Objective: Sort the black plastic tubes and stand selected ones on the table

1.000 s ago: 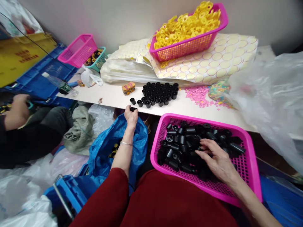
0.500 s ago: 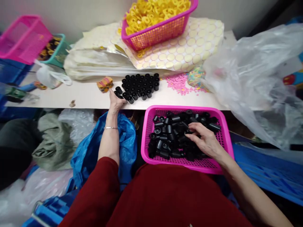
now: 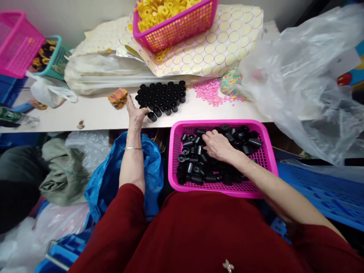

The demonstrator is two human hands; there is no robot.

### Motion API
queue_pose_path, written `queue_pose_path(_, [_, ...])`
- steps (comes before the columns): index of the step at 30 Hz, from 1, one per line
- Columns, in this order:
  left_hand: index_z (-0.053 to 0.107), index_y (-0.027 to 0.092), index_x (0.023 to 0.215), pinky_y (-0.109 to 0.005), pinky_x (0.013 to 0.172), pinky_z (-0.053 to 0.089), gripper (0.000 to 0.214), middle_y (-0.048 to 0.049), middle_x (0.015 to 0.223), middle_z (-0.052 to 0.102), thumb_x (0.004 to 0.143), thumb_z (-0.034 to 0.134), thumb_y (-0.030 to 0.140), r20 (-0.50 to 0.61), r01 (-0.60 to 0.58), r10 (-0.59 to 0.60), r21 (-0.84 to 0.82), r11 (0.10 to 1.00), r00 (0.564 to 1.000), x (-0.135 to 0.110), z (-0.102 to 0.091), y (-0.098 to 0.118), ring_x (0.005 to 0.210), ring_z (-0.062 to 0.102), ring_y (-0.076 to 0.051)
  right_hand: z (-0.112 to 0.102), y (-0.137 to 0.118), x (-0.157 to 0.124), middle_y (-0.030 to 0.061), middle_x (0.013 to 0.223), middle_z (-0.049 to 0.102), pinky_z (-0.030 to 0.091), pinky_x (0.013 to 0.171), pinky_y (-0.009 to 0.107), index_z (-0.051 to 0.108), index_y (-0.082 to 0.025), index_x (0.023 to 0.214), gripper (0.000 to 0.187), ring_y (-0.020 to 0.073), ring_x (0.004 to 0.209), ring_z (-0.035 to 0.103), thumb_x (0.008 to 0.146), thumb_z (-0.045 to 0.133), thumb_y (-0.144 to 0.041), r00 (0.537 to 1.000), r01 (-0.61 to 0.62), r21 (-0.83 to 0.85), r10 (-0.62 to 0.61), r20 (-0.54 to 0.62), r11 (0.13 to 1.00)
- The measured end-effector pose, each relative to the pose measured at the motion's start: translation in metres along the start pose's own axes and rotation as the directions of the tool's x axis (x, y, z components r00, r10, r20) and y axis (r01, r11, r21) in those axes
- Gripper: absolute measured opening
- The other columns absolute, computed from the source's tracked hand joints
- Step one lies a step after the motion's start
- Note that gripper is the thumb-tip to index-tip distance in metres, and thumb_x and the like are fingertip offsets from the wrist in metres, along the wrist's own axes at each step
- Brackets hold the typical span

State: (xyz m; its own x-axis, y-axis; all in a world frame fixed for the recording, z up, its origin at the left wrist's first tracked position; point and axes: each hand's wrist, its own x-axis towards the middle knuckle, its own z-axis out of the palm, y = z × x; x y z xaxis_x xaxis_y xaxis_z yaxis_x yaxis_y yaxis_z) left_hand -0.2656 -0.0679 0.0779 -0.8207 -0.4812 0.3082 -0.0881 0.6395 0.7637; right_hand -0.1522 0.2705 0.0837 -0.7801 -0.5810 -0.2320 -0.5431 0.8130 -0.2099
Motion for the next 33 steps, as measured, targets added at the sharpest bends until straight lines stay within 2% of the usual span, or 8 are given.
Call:
queue_pose_path(4, [0.052,0.017,0.128,-0.04,0.113,0.036,0.07,-0.0083,0.133,0.053,0.059,0.062,0.013,-0.039,-0.02,0.023,0.065,0.998,0.999,-0.035,-0.01,0.028,0.13,0.046,-0.027,0.019,0.013,-0.023,0.0133,0.094,0.066,0.05,0.079,0.038,0.063,-0.016,0.095,0.023,0.0259,0.092,0.06,0.077,0.053,-0.004,0.995,0.1,0.11,-0.102,0.012,0.989])
queue_pose_path(7, [0.063,0.017,0.109,-0.035,0.096,0.048,0.042,-0.0055,0.108,0.064,0.068,0.055,0.014,0.182,-0.167,0.155,0.048,0.985,0.971,-0.077,-0.002,0.058,0.106,0.059,-0.022,0.032,0.023,-0.049,0.0072,0.098,0.066,0.052,0.08,0.037,0.06,-0.02,0.104,0.025,0.0214,0.088,0.062,0.08,0.057,-0.013,0.978,0.054,0.511,0.057,-0.199,0.858])
queue_pose_path(9, [0.067,0.017,0.092,-0.031,0.088,0.05,0.024,-0.0047,0.09,0.067,0.073,0.053,0.015,0.495,-0.302,0.249,0.03,0.953,0.833,-0.106,0.01,0.076,0.09,0.061,-0.02,0.036,0.023,-0.061,0.0043,0.098,0.067,0.055,0.08,0.037,0.058,-0.022,0.108,0.029,0.0201,0.086,0.064,0.079,0.066,-0.026,0.932,0.045,0.798,0.261,-0.25,0.601])
queue_pose_path(12, [0.068,0.016,0.08,-0.033,0.085,0.05,0.016,-0.007,0.082,0.066,0.077,0.053,0.014,0.821,-0.484,0.202,0.101,0.869,0.534,-0.138,0.032,0.095,0.084,0.062,-0.022,0.033,0.018,-0.071,0.0031,0.096,0.069,0.056,0.086,0.04,0.06,-0.023,0.102,0.041,0.0207,0.09,0.067,0.069,0.08,-0.038,0.879,0.132,0.977,0.437,-0.194,0.168])
queue_pose_path(14, [0.069,0.015,0.083,-0.036,0.086,0.05,0.015,-0.0101,0.086,0.067,0.077,0.055,0.013,0.883,-0.543,0.087,0.203,0.815,0.462,-0.15,0.045,0.101,0.089,0.064,-0.025,0.03,0.015,-0.075,0.0032,0.098,0.069,0.056,0.091,0.042,0.062,-0.024,0.099,0.046,0.0208,0.092,0.068,0.063,0.084,-0.042,0.872,0.169,0.986,0.466,-0.151,0.004])
queue_pose_path(21, [0.068,0.013,0.092,-0.039,0.087,0.051,0.022,-0.0138,0.095,0.066,0.074,0.057,0.007,0.878,-0.547,-0.089,0.369,0.751,0.469,-0.155,0.059,0.106,0.102,0.064,-0.032,0.034,0.016,-0.087,0.0051,0.109,0.068,0.059,0.089,0.046,0.062,-0.028,0.11,0.05,0.0208,0.096,0.068,0.072,0.075,-0.057,0.897,0.14,0.973,0.44,-0.047,-0.181])
queue_pose_path(28, [0.052,0.018,0.057,-0.036,0.083,0.051,0.02,-0.0056,0.066,0.057,0.062,0.064,0.003,0.908,-0.389,-0.06,0.236,0.89,0.415,-0.138,0.055,0.091,0.083,0.065,-0.028,0.046,0.019,-0.09,0.0074,0.109,0.067,0.06,0.087,0.047,0.061,-0.025,0.109,0.039,0.021,0.091,0.069,0.084,0.062,-0.056,0.906,0.119,0.97,0.424,-0.017,-0.214])
queue_pose_path(33, [0.062,0.015,0.07,-0.031,0.08,0.05,0.026,-0.0011,0.067,0.058,0.052,0.062,-0.004,0.896,-0.245,0.024,0.095,0.965,0.444,-0.125,0.047,0.089,0.078,0.062,-0.021,0.052,0.021,-0.092,0.0061,0.104,0.067,0.062,0.078,0.043,0.063,-0.026,0.104,0.036,0.0209,0.089,0.069,0.079,0.069,-0.051,0.89,0.121,0.954,0.456,0.019,-0.276])
